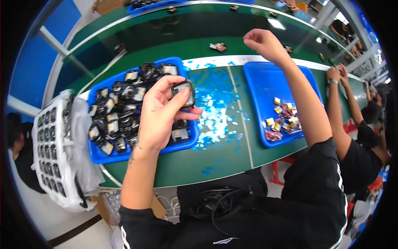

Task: Assembling small electronic components for digital devices on a manufacturing assembly line.

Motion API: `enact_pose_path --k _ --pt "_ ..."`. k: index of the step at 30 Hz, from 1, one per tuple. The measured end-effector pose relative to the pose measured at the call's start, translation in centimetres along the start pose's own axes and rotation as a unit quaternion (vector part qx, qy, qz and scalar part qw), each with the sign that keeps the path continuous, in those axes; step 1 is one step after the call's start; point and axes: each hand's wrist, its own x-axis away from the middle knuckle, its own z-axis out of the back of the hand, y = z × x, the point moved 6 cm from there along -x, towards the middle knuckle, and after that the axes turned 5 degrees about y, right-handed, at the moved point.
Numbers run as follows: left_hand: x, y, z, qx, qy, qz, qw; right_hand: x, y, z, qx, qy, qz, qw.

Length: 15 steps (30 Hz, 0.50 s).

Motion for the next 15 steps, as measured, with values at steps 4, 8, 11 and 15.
enact_pose_path --k 4,8,11,15 --pt "-0.7 -2.6 -1.2 0.028 -0.024 0.046 0.998 8.6 0.7 4.3 0.066 -0.114 0.034 0.991" --pt "-0.8 -4.2 -1.1 0.039 -0.024 0.070 0.997 16.0 1.7 6.0 0.094 -0.122 -0.118 0.981" --pt "-0.5 -4.4 -1.8 0.041 -0.027 0.054 0.997 18.8 1.8 6.9 0.168 -0.060 -0.092 0.980" --pt "0.0 -4.3 -1.9 0.063 -0.022 0.070 0.995 21.3 -0.4 6.0 0.101 -0.052 -0.116 0.987"
